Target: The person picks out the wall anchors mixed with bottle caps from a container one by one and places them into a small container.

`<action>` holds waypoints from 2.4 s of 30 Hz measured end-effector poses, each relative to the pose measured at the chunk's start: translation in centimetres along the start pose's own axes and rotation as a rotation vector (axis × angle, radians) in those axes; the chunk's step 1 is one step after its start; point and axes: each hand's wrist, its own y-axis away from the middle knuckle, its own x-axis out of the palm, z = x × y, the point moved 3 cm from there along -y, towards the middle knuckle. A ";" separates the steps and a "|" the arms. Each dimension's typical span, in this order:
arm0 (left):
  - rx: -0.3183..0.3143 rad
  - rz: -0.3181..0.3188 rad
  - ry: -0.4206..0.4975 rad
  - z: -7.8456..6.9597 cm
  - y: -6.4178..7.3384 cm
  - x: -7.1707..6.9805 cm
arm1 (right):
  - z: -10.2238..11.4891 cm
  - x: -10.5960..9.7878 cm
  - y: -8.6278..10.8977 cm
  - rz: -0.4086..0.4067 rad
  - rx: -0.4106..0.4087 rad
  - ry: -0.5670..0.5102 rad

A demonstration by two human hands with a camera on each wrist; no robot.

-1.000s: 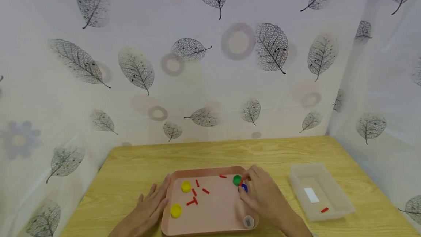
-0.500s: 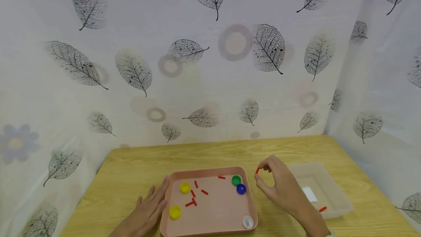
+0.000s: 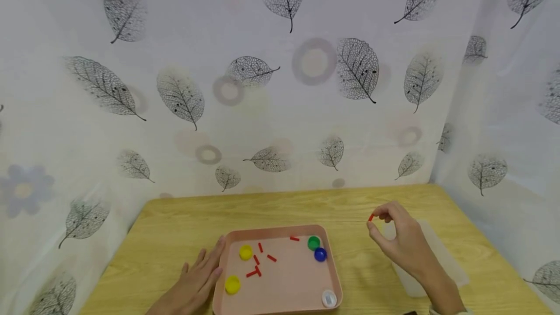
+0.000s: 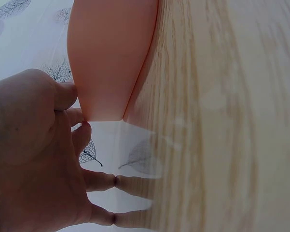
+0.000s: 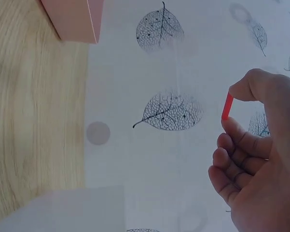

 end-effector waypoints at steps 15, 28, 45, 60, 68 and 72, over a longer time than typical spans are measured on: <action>0.003 0.007 -0.008 -0.1 -0.1 -0.1 | -3.5 -3.5 0.8 -0.078 0.106 0.018; 0.000 0.009 0.002 0.0 0.0 0.0 | -5.2 -5.3 1.2 -0.070 0.185 0.054; -0.008 0.007 0.004 0.0 0.0 -0.1 | -6.4 -6.6 1.6 -0.050 0.266 0.109; -0.016 0.004 0.004 0.0 0.1 0.0 | -5.7 -5.4 1.2 -0.039 0.233 0.075; -0.037 0.020 0.016 0.1 0.1 0.1 | -4.6 -3.7 1.1 0.003 0.197 0.056; -0.040 0.020 0.014 0.0 0.1 0.1 | -3.8 -2.7 1.0 0.014 0.149 0.033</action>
